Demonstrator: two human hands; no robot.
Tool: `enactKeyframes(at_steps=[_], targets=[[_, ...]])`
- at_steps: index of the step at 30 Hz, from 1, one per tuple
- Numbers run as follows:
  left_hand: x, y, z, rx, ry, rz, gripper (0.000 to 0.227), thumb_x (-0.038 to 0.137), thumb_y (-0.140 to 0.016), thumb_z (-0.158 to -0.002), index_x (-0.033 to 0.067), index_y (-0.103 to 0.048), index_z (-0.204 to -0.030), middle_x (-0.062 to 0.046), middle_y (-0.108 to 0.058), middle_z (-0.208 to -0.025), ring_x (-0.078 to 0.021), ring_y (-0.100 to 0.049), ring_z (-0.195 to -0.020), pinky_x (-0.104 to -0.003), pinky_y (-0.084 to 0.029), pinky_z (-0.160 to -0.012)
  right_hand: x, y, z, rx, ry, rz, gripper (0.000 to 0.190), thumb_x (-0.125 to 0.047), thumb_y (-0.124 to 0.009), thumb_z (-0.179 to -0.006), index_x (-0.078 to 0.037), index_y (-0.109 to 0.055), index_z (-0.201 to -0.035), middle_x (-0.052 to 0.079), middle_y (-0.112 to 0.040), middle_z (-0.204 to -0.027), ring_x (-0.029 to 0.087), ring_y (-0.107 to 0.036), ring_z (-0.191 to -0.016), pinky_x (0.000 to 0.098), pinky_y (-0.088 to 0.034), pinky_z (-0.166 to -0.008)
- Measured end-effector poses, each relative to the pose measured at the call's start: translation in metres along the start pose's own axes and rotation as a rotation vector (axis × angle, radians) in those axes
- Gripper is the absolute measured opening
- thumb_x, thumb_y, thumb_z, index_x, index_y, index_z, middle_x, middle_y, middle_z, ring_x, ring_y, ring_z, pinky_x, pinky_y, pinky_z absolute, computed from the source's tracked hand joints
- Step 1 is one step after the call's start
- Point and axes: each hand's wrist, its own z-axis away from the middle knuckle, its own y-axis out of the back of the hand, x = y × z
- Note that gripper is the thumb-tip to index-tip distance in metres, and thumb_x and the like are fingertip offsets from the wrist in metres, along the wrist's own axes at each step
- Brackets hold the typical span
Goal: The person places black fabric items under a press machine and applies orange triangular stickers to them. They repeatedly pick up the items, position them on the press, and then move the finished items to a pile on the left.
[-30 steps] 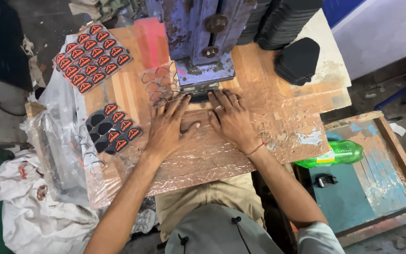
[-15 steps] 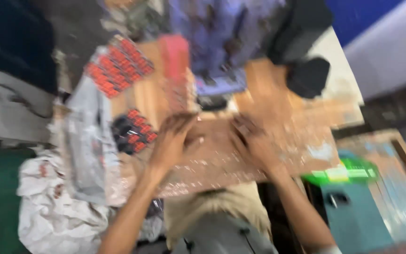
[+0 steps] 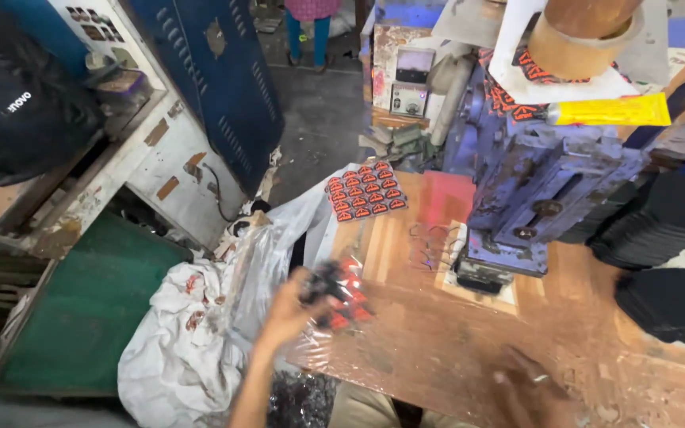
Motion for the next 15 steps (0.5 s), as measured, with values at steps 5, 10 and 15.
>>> enactKeyframes(at_steps=[5, 10, 15], targets=[[0.052, -0.096, 0.018, -0.118, -0.199, 0.057, 0.058, 0.019, -0.086, -0.081, 0.0046, -0.062, -0.131, -0.010, -0.073, -0.110, -0.0197, -0.070, -0.101, -0.035, -0.056, -0.089, -0.126, -0.026, -0.017, -0.057, 0.127, -0.328, 0.071, -0.007, -0.071, -0.083, -0.003, -0.043, -0.148, 0.010, -0.075, -0.116, 0.019, -0.075, -0.099, 0.0324, -0.061, -0.080], [0.065, -0.135, 0.005, -0.064, -0.215, 0.342, 0.059, 0.013, -0.081, -0.080, 0.0014, -0.059, -0.133, -0.011, -0.074, -0.109, -0.0202, -0.070, -0.100, -0.036, -0.057, -0.090, -0.023, -0.078, -0.042, 0.053, -0.046, -0.397, 0.031, -0.005, -0.077, -0.094, 0.008, -0.070, -0.121, 0.007, -0.078, -0.133, 0.022, -0.078, -0.075, 0.0315, -0.063, -0.062], [0.046, -0.160, -0.007, 0.088, -0.177, 0.124, 0.058, 0.010, -0.082, -0.077, 0.0014, -0.061, -0.131, -0.016, -0.076, -0.097, -0.0276, -0.076, -0.090, -0.037, -0.060, -0.082, -0.117, -0.033, -0.048, 0.166, -0.053, 0.040, 0.028, -0.022, -0.071, -0.094, -0.005, -0.076, -0.116, 0.008, -0.081, -0.096, 0.014, -0.079, -0.078, 0.0274, -0.060, -0.068]])
